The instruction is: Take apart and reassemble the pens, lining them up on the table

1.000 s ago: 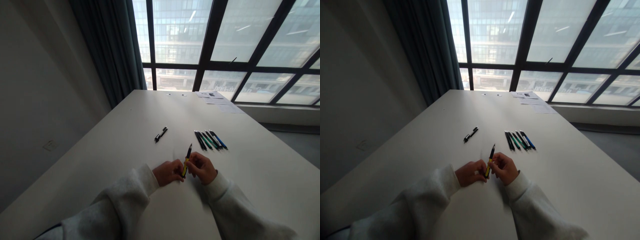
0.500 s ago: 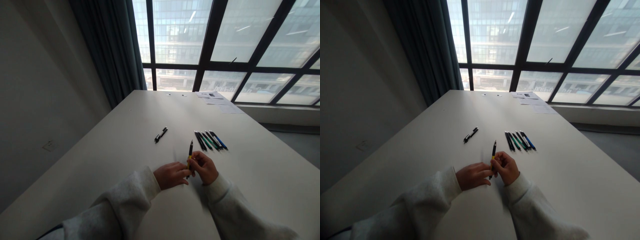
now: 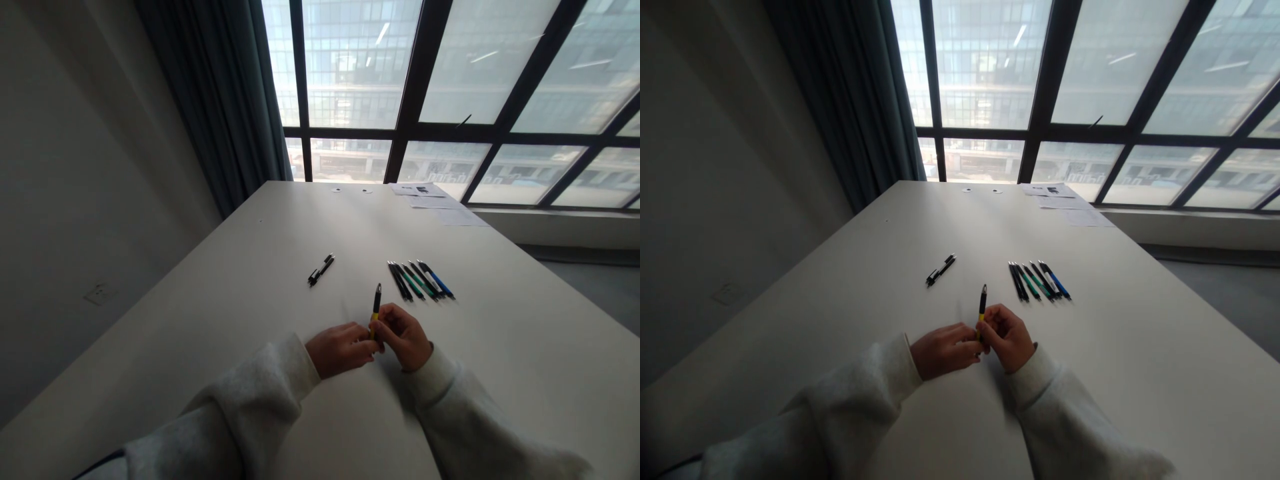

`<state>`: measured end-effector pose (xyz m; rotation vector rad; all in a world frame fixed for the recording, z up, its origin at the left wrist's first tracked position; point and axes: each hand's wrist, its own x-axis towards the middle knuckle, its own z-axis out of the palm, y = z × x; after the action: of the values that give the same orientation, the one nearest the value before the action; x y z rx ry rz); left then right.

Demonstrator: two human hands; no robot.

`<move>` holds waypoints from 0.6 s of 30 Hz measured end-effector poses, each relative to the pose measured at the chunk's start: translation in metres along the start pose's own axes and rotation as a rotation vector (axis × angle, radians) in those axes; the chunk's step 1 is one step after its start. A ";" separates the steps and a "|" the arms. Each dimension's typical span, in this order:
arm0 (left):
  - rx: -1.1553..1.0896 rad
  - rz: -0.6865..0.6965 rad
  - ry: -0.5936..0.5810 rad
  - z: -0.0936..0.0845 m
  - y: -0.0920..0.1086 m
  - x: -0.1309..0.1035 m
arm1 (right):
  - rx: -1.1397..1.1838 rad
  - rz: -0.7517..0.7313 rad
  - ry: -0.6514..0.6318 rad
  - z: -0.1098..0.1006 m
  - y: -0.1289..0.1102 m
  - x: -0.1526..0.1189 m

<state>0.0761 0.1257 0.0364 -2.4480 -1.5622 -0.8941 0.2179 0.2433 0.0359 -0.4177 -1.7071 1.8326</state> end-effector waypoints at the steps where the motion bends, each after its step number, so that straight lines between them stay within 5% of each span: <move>1: 0.000 0.003 0.008 0.001 -0.001 0.000 | -0.012 -0.006 -0.006 0.000 0.000 0.000; 18: 0.074 -0.018 0.025 0.003 -0.001 0.000 | -0.084 -0.022 -0.090 -0.004 0.002 0.000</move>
<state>0.0762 0.1276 0.0334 -2.3677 -1.5820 -0.8504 0.2198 0.2465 0.0333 -0.3538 -1.8470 1.7934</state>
